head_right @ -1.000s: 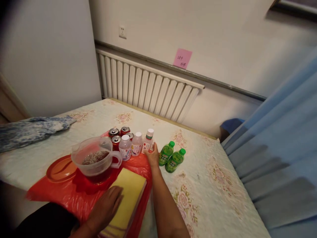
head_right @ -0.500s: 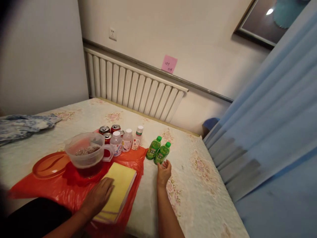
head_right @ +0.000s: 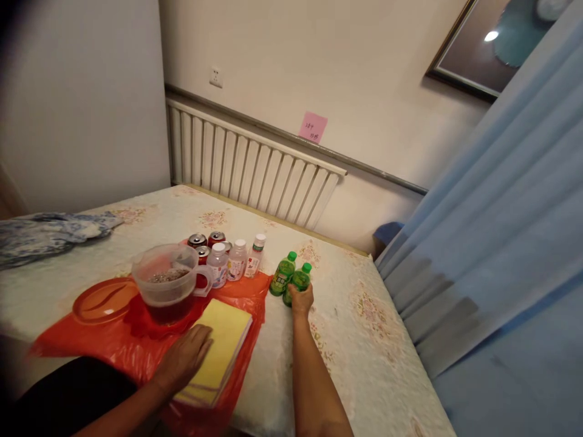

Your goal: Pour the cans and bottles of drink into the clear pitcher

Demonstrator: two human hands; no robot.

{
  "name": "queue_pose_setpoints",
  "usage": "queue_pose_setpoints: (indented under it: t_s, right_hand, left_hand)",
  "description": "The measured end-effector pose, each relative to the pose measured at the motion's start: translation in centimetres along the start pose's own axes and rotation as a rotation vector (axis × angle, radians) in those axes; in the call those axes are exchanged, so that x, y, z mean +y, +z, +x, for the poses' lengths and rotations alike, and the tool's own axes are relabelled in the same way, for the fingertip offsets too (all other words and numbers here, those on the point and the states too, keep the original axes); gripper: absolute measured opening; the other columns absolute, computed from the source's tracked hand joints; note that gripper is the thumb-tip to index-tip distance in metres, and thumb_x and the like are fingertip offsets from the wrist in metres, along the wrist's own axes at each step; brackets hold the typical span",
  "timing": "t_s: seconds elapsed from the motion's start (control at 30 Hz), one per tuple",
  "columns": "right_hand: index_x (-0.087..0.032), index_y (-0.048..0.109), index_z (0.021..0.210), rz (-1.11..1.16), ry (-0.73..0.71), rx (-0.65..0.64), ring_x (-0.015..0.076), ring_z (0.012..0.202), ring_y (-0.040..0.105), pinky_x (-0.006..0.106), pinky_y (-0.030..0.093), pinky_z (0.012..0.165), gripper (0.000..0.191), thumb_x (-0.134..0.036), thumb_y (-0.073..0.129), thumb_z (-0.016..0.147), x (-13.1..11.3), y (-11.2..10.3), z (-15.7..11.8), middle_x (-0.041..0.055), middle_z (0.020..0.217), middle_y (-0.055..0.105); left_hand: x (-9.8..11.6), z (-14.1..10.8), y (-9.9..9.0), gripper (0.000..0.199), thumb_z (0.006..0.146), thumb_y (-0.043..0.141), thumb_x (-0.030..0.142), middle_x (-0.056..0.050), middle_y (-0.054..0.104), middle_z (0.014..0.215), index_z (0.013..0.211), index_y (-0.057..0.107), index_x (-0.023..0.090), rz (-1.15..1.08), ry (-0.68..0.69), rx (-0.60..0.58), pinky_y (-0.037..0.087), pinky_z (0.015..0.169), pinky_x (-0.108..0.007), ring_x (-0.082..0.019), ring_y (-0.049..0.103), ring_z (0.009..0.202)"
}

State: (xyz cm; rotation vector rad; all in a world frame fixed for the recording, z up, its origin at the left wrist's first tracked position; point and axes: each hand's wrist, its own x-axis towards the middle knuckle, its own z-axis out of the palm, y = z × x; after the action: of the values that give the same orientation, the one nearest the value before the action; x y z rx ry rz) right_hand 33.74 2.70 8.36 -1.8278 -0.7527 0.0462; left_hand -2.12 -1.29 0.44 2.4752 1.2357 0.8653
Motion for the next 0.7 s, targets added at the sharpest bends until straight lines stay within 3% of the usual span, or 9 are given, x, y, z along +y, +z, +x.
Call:
queue_pose_setpoints:
  t_s: [0.2, 0.3, 0.37, 0.47, 0.53, 0.63, 0.7]
  right_hand:
    - [-0.019, 0.068, 0.099, -0.005, -0.087, -0.1, 0.0284, 0.088, 0.071, 0.036, 0.056, 0.08, 0.046, -0.04, 0.073, 0.059, -2.0, -2.5, -4.1, 0.0084, 0.095, 0.077]
    - [-0.019, 0.068, 0.11, 0.01, -0.209, -0.255, 0.0262, 0.091, 0.071, 0.036, 0.056, 0.085, 0.05, -0.034, 0.071, 0.062, -3.1, -4.4, -6.7, 0.0073, 0.102, 0.077]
    - [-0.018, 0.067, 0.117, 0.025, -0.321, -0.406, 0.0257, 0.095, 0.07, 0.037, 0.056, 0.088, 0.054, -0.03, 0.07, 0.064, -3.9, -5.5, -8.3, 0.0078, 0.107, 0.076]
    - [-0.017, 0.065, 0.121, 0.04, -0.477, -0.58, 0.0258, 0.1, 0.07, 0.038, 0.056, 0.092, 0.056, -0.024, 0.069, 0.065, -5.0, -6.8, -10.4, 0.0092, 0.112, 0.074]
    - [-0.017, 0.064, 0.124, 0.044, -0.576, -0.655, 0.0261, 0.104, 0.069, 0.039, 0.055, 0.095, 0.057, -0.022, 0.068, 0.067, -5.7, -7.4, -11.6, 0.0099, 0.116, 0.073]
    - [-0.019, 0.065, 0.123, 0.027, -0.682, -0.73, 0.0262, 0.104, 0.069, 0.039, 0.055, 0.094, 0.054, -0.02, 0.068, 0.069, -6.7, -7.7, -13.0, 0.0094, 0.114, 0.073]
    - [-0.02, 0.066, 0.118, 0.019, -0.71, -0.765, 0.0255, 0.1, 0.069, 0.039, 0.055, 0.092, 0.049, -0.019, 0.068, 0.069, -7.3, -7.8, -13.6, 0.0085, 0.11, 0.072]
  left_hand:
    - [1.2, 1.4, -0.8, 0.027, 0.098, 0.041, 0.029, -0.011, 0.069, 0.107, 0.111, 0.063, 0.019, -0.126, -0.097, -0.045, 0.054, 0.091, -0.041, -0.026, 0.067, 0.1]
    - [4.0, 3.3, -2.2, 0.03, 0.094, 0.047, 0.028, -0.012, 0.068, 0.112, 0.118, 0.061, 0.017, -0.274, -0.104, -0.018, 0.054, 0.094, -0.041, -0.025, 0.066, 0.104]
    - [6.5, 4.7, -3.8, 0.037, 0.093, 0.048, 0.027, -0.011, 0.067, 0.11, 0.127, 0.056, 0.017, -0.359, -0.083, 0.014, 0.055, 0.092, -0.041, -0.023, 0.067, 0.095]
    - [9.8, 6.4, -6.7, 0.049, 0.092, 0.051, 0.025, -0.013, 0.063, 0.12, 0.141, 0.047, 0.018, -0.419, -0.009, 0.09, 0.057, 0.09, -0.042, -0.02, 0.065, 0.086]
    - [11.0, 6.8, -8.5, 0.054, 0.093, 0.051, 0.023, -0.014, 0.059, 0.131, 0.146, 0.043, 0.021, -0.423, 0.058, 0.121, 0.056, 0.095, -0.042, -0.021, 0.065, 0.095]
    - [11.5, 6.5, -10.5, 0.047, 0.095, 0.047, 0.016, -0.013, 0.056, 0.138, 0.141, 0.051, 0.022, -0.376, 0.214, 0.066, 0.052, 0.103, -0.041, -0.023, 0.061, 0.116]
    - [11.2, 6.0, -11.4, 0.043, 0.093, 0.044, 0.011, -0.012, 0.06, 0.131, 0.132, 0.058, 0.022, -0.34, 0.297, 0.009, 0.052, 0.102, -0.038, -0.022, 0.061, 0.118]
